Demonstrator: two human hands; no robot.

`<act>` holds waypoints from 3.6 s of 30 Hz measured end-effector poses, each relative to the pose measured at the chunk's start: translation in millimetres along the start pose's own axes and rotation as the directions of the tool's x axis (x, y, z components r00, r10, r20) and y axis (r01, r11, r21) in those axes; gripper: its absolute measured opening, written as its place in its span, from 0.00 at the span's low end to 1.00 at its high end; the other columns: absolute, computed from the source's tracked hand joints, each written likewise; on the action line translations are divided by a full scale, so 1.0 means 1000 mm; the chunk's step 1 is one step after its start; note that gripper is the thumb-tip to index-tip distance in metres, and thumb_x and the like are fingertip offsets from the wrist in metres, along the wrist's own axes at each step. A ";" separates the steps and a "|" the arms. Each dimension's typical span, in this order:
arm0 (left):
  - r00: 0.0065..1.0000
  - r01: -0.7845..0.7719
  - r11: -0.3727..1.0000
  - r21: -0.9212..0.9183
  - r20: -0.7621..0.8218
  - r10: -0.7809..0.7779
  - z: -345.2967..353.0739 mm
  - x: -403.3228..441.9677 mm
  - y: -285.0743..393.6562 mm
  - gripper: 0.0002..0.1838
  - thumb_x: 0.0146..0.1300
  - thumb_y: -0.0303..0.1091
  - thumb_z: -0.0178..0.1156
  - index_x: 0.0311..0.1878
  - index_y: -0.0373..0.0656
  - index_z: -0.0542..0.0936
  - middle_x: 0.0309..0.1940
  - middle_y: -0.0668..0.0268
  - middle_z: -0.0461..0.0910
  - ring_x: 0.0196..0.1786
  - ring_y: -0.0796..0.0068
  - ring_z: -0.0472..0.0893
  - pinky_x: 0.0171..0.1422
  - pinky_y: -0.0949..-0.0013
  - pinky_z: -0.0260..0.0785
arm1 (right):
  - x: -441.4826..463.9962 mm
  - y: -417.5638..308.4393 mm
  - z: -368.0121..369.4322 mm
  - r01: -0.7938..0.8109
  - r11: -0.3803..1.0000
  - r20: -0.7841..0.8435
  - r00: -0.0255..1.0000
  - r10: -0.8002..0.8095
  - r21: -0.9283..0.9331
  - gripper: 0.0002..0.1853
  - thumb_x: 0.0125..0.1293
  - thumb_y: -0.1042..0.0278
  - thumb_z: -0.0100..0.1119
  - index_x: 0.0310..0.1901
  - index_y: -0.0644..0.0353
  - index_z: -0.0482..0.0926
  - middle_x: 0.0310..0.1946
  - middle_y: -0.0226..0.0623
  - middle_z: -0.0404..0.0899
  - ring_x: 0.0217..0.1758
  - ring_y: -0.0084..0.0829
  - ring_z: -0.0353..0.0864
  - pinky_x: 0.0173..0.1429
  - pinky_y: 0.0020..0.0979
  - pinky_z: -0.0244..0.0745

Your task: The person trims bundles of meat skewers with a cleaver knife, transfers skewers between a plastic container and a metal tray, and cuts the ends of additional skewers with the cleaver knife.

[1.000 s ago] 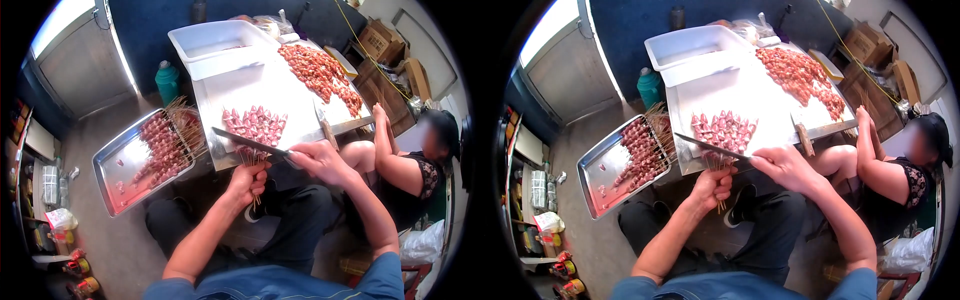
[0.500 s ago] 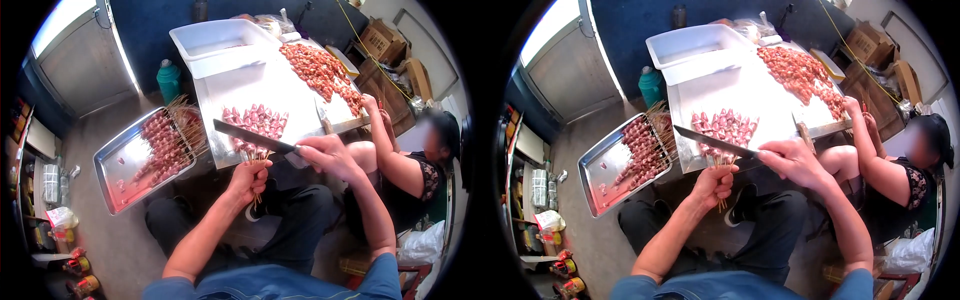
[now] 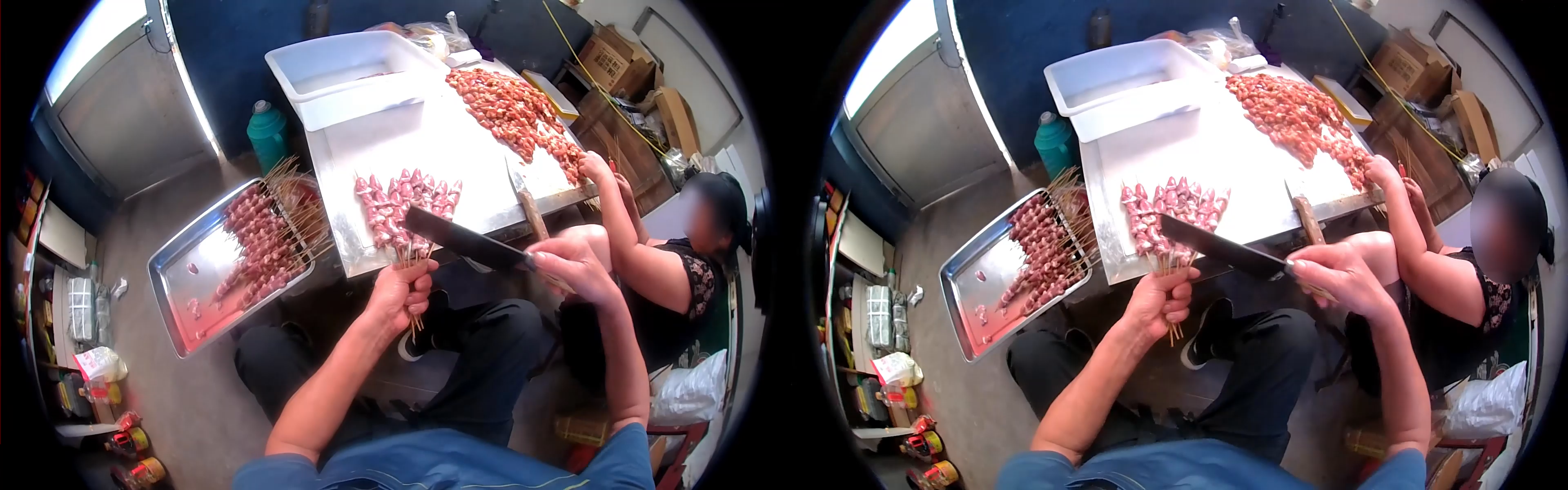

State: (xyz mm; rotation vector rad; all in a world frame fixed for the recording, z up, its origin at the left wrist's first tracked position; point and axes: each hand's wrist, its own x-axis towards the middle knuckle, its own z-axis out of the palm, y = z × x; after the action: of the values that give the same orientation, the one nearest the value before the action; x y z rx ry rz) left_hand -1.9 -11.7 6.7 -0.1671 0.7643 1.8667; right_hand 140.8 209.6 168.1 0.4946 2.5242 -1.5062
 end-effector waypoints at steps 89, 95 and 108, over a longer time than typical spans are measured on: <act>0.999 -0.033 0.999 0.030 -0.016 0.034 0.003 -0.001 -0.003 0.09 0.74 0.32 0.50 0.49 0.36 0.74 0.19 0.74 0.65 0.14 0.86 0.56 0.16 0.79 0.49 | -0.018 0.039 -0.002 -0.176 0.955 -0.239 0.943 0.233 0.238 0.18 0.73 0.53 0.52 0.38 0.61 0.78 0.22 0.33 0.76 0.17 0.19 0.74 0.17 0.19 0.66; 1.000 -0.017 0.998 0.059 0.002 0.017 0.000 -0.005 0.002 0.09 0.74 0.32 0.50 0.49 0.36 0.74 0.19 0.74 0.64 0.14 0.86 0.56 0.16 0.79 0.49 | -0.025 0.047 0.027 0.024 0.877 -0.338 0.927 0.160 0.481 0.17 0.73 0.53 0.53 0.38 0.60 0.78 0.22 0.32 0.77 0.17 0.19 0.74 0.17 0.18 0.66; 0.578 -0.114 -0.184 0.976 0.216 0.787 -0.027 -0.040 0.106 0.10 0.69 0.32 0.54 0.38 0.33 0.78 0.23 0.58 0.80 0.21 0.59 0.77 0.26 0.58 0.67 | -0.021 0.107 0.095 0.385 0.449 -0.450 0.892 0.044 0.806 0.17 0.75 0.59 0.47 0.49 0.65 0.77 0.24 0.41 0.78 0.17 0.26 0.74 0.18 0.23 0.68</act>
State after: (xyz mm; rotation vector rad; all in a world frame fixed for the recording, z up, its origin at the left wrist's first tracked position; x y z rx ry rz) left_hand -84.1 -82.8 49.0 0.7596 2.7741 1.3756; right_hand 195.7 169.1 40.6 0.7349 1.7702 -3.0943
